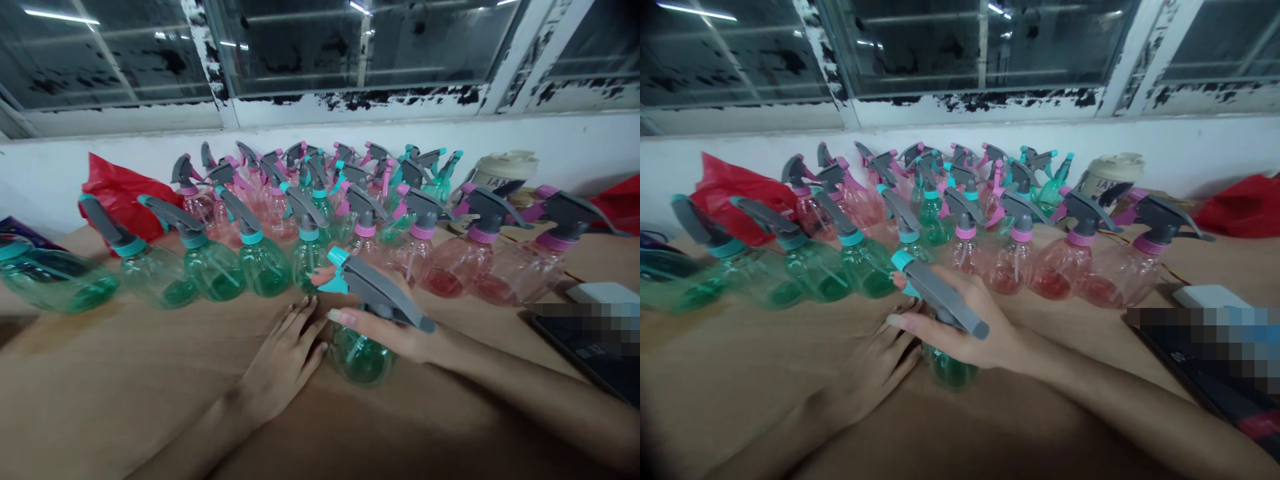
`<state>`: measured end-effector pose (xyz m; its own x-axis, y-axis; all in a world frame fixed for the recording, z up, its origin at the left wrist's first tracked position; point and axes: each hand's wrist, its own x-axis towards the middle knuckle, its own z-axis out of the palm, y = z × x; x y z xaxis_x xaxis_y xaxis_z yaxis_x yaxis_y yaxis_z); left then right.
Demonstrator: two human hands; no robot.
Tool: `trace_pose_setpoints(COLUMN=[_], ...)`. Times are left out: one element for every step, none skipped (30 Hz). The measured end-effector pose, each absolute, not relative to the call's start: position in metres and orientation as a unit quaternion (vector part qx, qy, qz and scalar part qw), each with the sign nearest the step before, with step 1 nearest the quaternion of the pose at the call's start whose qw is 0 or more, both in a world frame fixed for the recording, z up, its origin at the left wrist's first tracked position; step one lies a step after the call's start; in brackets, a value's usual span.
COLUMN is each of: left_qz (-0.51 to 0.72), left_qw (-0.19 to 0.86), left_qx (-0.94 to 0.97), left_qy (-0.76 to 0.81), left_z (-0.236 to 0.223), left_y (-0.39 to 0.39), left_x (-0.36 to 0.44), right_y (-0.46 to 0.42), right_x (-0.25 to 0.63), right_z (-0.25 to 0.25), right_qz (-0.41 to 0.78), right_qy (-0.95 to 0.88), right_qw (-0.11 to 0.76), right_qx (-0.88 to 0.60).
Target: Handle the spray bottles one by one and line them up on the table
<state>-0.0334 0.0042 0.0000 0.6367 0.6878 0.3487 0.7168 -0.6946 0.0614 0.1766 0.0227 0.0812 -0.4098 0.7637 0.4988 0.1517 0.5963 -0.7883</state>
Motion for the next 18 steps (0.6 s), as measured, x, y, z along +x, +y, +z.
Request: trace_pose_setpoints(left_qz=[-0.174, -0.175, -0.174, -0.176, -0.179, -0.181, -0.185, -0.186, -0.186, -0.184, -0.182, -0.183, -0.187, -0.193, -0.199, -0.202, -0.206, -0.209], left_qw=[0.042, 0.042, 0.041, 0.039, 0.037, 0.032, 0.027, 0.020, 0.010, -0.002, -0.015, -0.027, -0.034, -0.037, -0.038, -0.040, -0.040, -0.038], left_qx=[-0.903, -0.902, -0.901, -0.900, -0.899, -0.898, -0.896, -0.895, -0.893, -0.892, -0.889, -0.885, -0.881, -0.877, -0.873, -0.871, -0.867, -0.862], left_qy=[-0.390, -0.392, -0.394, -0.396, -0.398, -0.400, -0.403, -0.405, -0.409, -0.414, -0.420, -0.427, -0.433, -0.438, -0.443, -0.447, -0.453, -0.461], left_z=[0.000, 0.000, 0.001, 0.002, 0.004, 0.007, 0.009, 0.012, 0.015, 0.017, 0.019, 0.021, 0.023, 0.025, 0.027, 0.029, 0.031, 0.032], left_y=[0.004, 0.005, 0.005, 0.005, 0.005, 0.005, 0.004, 0.003, 0.000, -0.003, -0.007, -0.012, -0.017, -0.024, -0.031, -0.038, -0.046, -0.053], left_x=[-0.034, -0.034, -0.034, -0.034, -0.034, -0.035, -0.036, -0.037, -0.040, -0.044, -0.048, -0.053, -0.059, -0.065, -0.070, -0.076, -0.081, -0.087], right_y=[0.022, 0.022, 0.021, 0.021, 0.020, 0.020, 0.020, 0.020, 0.020, 0.020, 0.020, 0.019, 0.018, 0.016, 0.014, 0.012, 0.009, 0.006], right_x=[0.177, 0.177, 0.177, 0.177, 0.176, 0.175, 0.173, 0.171, 0.168, 0.164, 0.159, 0.153, 0.146, 0.138, 0.130, 0.120, 0.109, 0.097], right_z=[0.081, 0.080, 0.079, 0.079, 0.077, 0.076, 0.074, 0.072, 0.070, 0.069, 0.068, 0.067, 0.067, 0.068, 0.069, 0.070, 0.071, 0.072], right_qz=[0.339, 0.345, 0.352, 0.358, 0.362, 0.366, 0.369, 0.374, 0.381, 0.390, 0.396, 0.398, 0.397, 0.397, 0.399, 0.406, 0.416, 0.427], right_qy=[-0.768, -0.765, -0.760, -0.753, -0.744, -0.734, -0.725, -0.718, -0.715, -0.714, -0.717, -0.721, -0.726, -0.730, -0.733, -0.735, -0.736, -0.735], right_qw=[0.453, 0.453, 0.455, 0.464, 0.476, 0.491, 0.505, 0.514, 0.516, 0.511, 0.505, 0.498, 0.493, 0.490, 0.487, 0.485, 0.483, 0.482], right_qx=[-0.298, -0.300, -0.301, -0.299, -0.297, -0.294, -0.289, -0.284, -0.279, -0.276, -0.273, -0.271, -0.270, -0.265, -0.257, -0.245, -0.229, -0.212])
